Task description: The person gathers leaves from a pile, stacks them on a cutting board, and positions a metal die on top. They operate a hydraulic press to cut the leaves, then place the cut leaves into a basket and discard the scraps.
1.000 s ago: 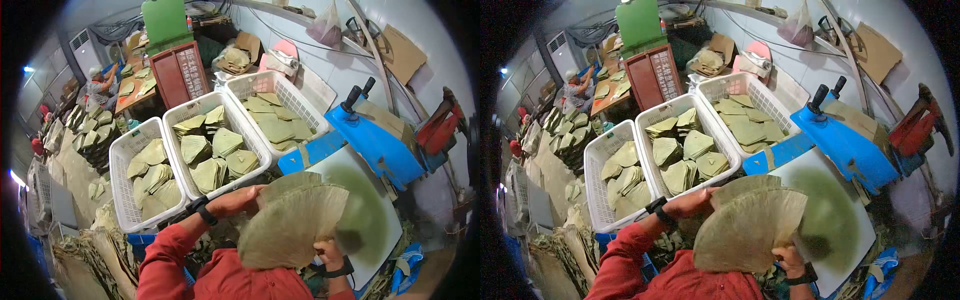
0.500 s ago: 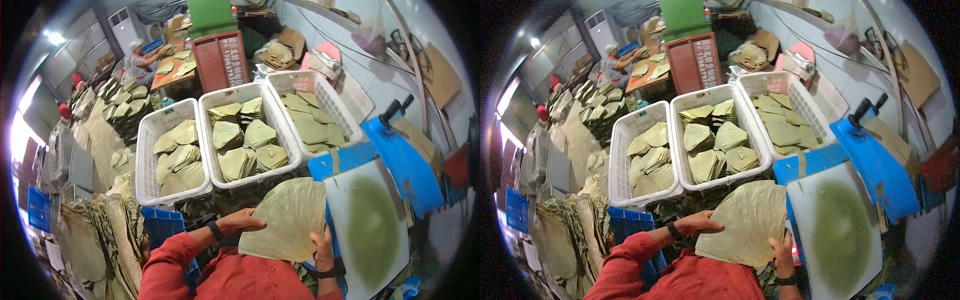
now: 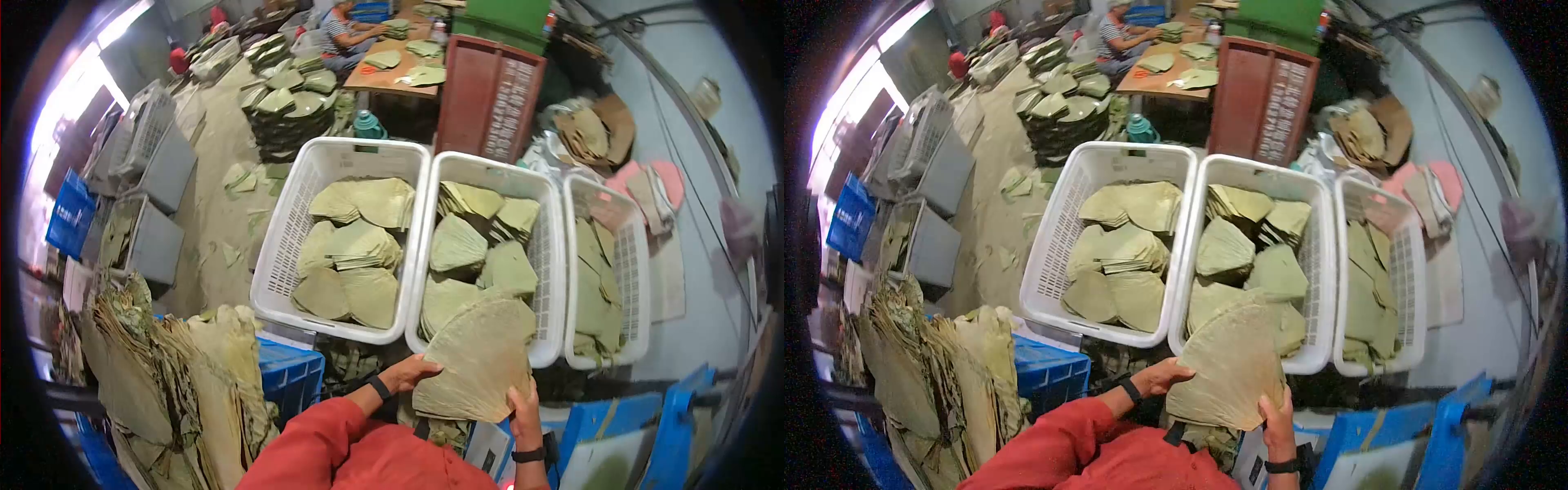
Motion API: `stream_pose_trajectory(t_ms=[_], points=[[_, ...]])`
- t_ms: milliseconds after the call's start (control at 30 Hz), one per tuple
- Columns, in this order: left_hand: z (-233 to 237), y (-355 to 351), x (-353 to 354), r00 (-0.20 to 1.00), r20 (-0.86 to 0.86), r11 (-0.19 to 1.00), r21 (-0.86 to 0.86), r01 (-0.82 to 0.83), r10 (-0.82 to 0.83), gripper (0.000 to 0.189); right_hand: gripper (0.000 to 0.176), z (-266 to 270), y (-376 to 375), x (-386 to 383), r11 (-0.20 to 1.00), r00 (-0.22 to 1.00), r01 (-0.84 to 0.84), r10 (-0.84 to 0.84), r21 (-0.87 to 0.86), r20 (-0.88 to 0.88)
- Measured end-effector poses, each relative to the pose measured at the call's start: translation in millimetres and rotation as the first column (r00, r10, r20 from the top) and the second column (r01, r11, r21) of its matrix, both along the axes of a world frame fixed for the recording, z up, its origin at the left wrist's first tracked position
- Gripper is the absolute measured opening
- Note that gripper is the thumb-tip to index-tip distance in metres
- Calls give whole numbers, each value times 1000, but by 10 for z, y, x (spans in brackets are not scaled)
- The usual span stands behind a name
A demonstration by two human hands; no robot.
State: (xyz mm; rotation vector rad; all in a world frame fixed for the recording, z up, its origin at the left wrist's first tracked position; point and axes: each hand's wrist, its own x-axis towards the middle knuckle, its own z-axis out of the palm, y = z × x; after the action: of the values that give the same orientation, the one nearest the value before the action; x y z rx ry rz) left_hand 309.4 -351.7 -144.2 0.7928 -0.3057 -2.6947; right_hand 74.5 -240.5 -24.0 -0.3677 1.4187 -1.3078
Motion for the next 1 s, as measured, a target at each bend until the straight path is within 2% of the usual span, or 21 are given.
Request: stream_pose_trajectory(t_ms=[100,133,200,233,300,333,367,467,600,633,700,767,800,833,867,967,1000], points=[[-264,-248,332,976,120,982,20,-187,183,40,49,-471,-742,45,970,970,-239,240,39,-44],[-424,-275,425,937,180,953,-3,-304,299,35,49,-631,-1007,136,969,969,-245,245,34,5],[-898,-251,697,795,259,823,-336,-459,549,36,48,-906,-1619,330,958,964,-266,260,104,62],[-1287,-207,764,703,239,723,3,-690,670,40,48,-1011,-1935,450,952,960,-274,264,137,90],[-1594,68,959,554,320,533,158,-831,769,33,47,-1124,-2656,744,951,929,-308,291,42,230],[-1288,-26,942,550,599,614,120,-780,582,33,46,-1220,-3008,909,946,909,-324,314,-10,273],[-1258,24,930,544,663,667,90,-739,514,33,44,-1294,-3342,1091,941,887,-333,335,-61,317],[-1258,138,854,565,718,682,173,-711,407,33,43,-1360,-4278,1721,945,850,-309,326,-110,414],[-1217,176,831,604,674,647,241,-724,425,41,41,-1905,-5115,2325,938,788,-324,339,-122,514],[-1236,197,842,605,665,632,251,-733,437,46,34,-2090,-5220,2419,920,794,-356,390,-164,466],[-1255,238,841,603,665,623,257,-738,440,53,26,-2262,-5115,2417,943,873,-331,323,-41,366],[-1193,273,800,601,676,640,244,-729,427,57,46,-2289,-4851,2269,927,833,-375,342,-12,434],[-1157,321,769,613,659,648,242,-722,436,57,33,-2268,-4675,2157,923,824,-384,336,13,456],[-1140,346,748,625,639,661,235,-713,447,58,16,-2217,-4461,2000,912,791,-409,372,-34,486],[-1120,357,725,637,617,675,222,-704,462,58,8,-2352,-4275,1754,872,724,-478,460,-106,514],[-1007,339,607,654,582,717,165,-677,483,57,15,-2205,-3594,1217,921,838,-366,264,133,477],[-918,330,581,654,570,728,136,-672,497,54,12,-2086,-3403,1071,904,852,-400,304,154,426]])
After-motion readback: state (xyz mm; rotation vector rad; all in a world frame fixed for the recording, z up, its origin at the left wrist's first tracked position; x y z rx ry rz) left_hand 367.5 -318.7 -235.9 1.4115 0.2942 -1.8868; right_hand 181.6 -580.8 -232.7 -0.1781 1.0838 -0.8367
